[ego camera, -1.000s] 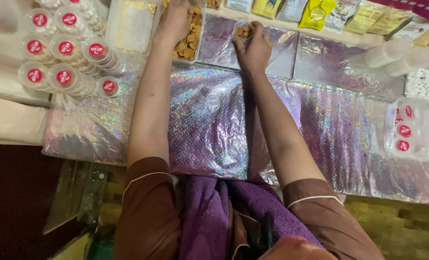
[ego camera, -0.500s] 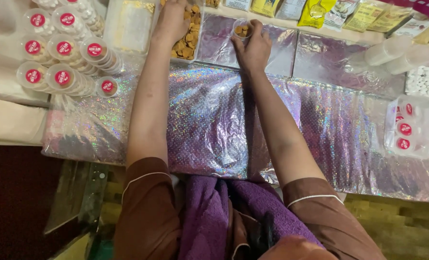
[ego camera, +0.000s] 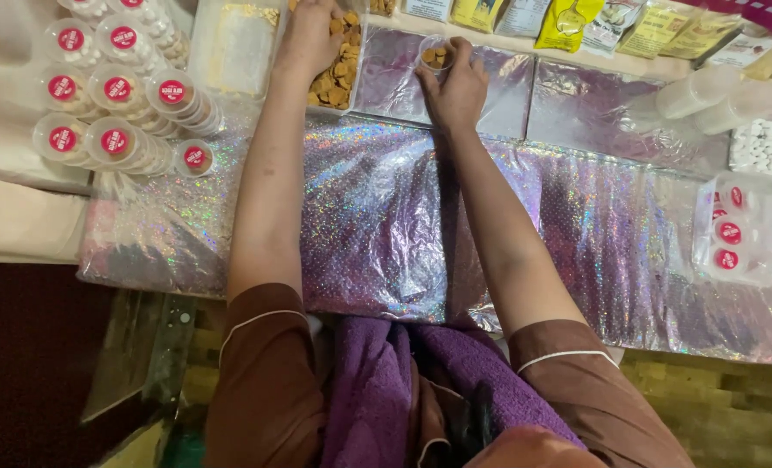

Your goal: The person fills small clear plastic cups with brown snack pieces from a tray, then seals each cup with a red-labeled lid. The filled cups are placed in a stack on the left side of the table.

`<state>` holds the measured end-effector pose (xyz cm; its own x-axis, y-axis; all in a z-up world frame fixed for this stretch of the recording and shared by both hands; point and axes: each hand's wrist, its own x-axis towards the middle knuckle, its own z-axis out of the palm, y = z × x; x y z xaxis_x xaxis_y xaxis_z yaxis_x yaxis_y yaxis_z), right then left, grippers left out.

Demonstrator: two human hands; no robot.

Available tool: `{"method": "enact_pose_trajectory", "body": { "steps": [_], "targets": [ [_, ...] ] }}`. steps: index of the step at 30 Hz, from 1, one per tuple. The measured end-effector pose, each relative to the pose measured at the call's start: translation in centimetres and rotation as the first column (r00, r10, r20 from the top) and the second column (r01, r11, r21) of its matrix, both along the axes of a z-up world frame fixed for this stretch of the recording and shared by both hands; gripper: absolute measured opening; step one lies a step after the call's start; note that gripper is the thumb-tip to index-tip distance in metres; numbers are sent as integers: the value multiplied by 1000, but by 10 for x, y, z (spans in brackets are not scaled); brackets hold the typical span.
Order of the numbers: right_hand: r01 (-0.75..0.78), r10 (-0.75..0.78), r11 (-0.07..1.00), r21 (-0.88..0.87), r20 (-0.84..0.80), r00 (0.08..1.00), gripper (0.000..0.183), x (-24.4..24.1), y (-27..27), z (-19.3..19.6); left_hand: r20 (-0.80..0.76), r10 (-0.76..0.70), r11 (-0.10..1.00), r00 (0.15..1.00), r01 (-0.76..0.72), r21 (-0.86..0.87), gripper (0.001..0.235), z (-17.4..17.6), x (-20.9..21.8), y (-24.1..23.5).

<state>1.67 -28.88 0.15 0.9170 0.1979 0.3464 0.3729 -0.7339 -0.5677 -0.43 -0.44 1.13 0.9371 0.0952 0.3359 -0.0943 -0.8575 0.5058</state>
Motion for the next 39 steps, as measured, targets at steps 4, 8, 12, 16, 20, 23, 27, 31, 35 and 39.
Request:
{"method": "enact_pose_trajectory", "body": {
  "steps": [4, 8, 12, 16, 20, 23, 27, 31, 35, 39],
  "targets": [
    [-5, 5, 1000, -17, 7, 1000, 59, 2, 0, -3, 28, -10, 1000, 1000, 10, 20, 21, 5, -3, -1],
    [-7, 7, 1000, -13, 2, 1000, 59, 2, 0, -2, 21, 23, 999, 1000, -24, 27, 22, 3, -1, -1],
    [2, -2, 1000, -20, -13, 1000, 61, 3, 0, -3, 9, 28, 999, 1000, -28, 27, 31, 7, -5, -3],
    [-5, 5, 1000, -14, 0, 1000, 60, 3, 0, -3, 30, 1, 1000, 1000, -2, 29, 30, 11, -6, -5],
    [-18, 18, 1000, -8, 17, 1000, 60, 3, 0, -3, 41, 46, 999, 998, -47, 23, 21, 18, -10, -9],
    [-2, 2, 1000, -6, -14, 1000, 60, 1, 0, -1, 56, 55, 998, 997, -55, 14, 22, 34, -21, -18],
    [11, -11, 1000, -15, -29, 1000, 61, 1, 0, -2, 101, 55, 998, 993, -51, -42, 38, 39, -23, -21],
    [24, -25, 1000, -16, -55, 998, 62, 1, 1, 0, 88, 61, 998, 994, -59, -22, 44, 39, -23, -22],
    [22, -23, 1000, -16, -74, 997, 62, 1, 1, 1, 145, 7, 999, 989, -2, -34, 37, 21, -13, -14],
    [14, -15, 1000, -11, -50, 999, 60, 1, 0, 0, 184, -14, 999, 983, 22, -41, 37, 24, -15, -16]
  ]
}}
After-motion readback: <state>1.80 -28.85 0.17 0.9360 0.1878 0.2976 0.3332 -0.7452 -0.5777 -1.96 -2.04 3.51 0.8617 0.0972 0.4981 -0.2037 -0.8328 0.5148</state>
